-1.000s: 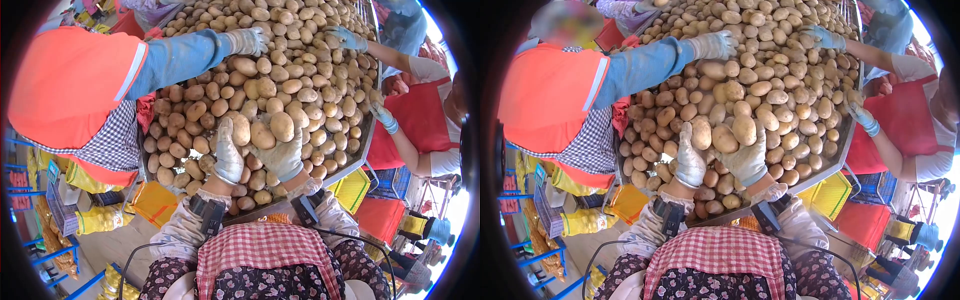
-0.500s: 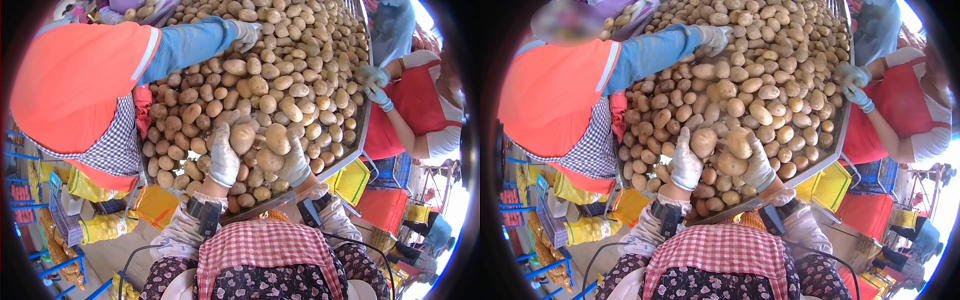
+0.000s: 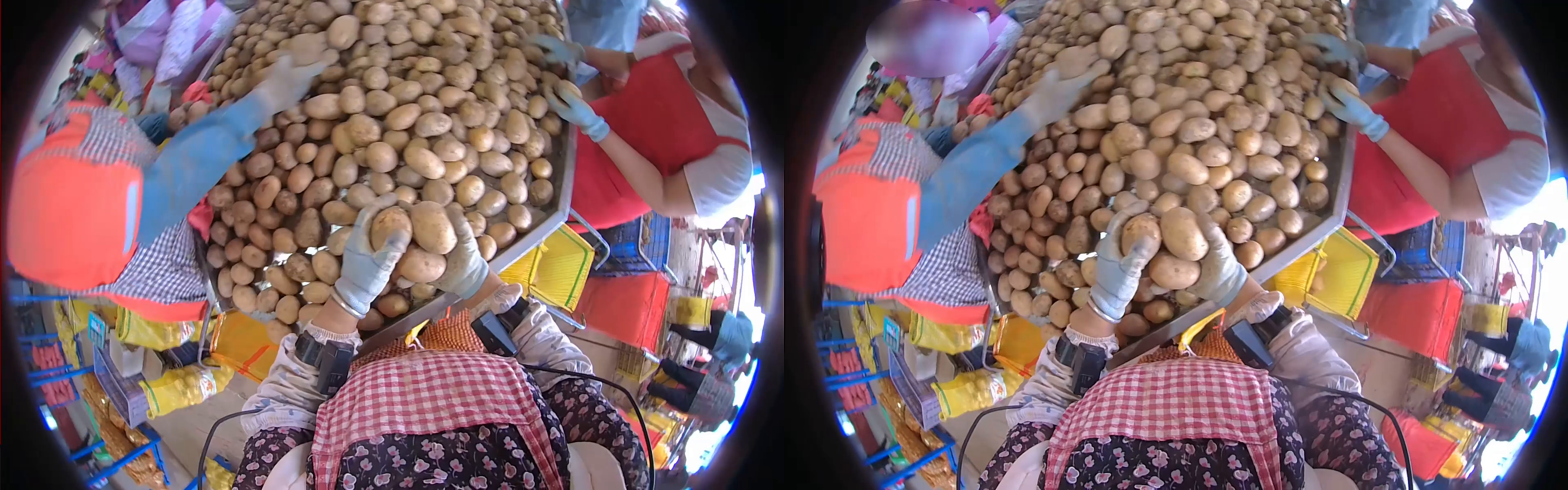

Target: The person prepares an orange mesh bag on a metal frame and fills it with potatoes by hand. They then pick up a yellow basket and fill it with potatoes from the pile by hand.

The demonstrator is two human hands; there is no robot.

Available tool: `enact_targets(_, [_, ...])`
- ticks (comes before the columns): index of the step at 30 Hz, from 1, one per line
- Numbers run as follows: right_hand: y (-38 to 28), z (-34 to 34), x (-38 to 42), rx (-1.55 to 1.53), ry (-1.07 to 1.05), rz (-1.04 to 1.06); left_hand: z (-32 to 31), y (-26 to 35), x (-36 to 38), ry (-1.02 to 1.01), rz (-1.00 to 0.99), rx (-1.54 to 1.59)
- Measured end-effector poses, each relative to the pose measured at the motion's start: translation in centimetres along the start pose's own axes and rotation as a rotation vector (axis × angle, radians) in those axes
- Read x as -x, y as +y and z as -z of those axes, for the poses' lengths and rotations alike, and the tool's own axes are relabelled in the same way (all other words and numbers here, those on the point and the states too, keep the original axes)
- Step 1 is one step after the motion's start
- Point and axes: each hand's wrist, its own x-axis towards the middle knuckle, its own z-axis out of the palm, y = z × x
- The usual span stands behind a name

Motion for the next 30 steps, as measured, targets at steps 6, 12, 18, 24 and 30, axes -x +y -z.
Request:
enact_targets(6, [-1.5, 2.5, 2.1, 0.050, -0.007, 0.010, -3.6, -1.1, -0.9, -0.017, -0.443, -0.422])
enact_targets(12, [-4.0, 2.8, 6.0, 0.217, -0.013, 0.232, -7.5, 1.4, -2.2, -0.069, 0.304, 0.530])
enact_targets(18, [-6.3, 6.0, 6.9, 0.127, 0.122, 0.247, -10.6, -0.4, -1.6, -0.292, 0.002, 0.040])
enact_targets(24, [-9.3, 7.7, 12.7, 0.089, 0.044, 0.302, -11.1, -2.6, -2.2, -0.305, 0.709, 1.093])
enact_targets(30, [-16.7, 14.2, 22.3, 1.068, 1.021, 0.874, -13.0, -2.1, -2.2, -0.294, 0.440, 0.632])
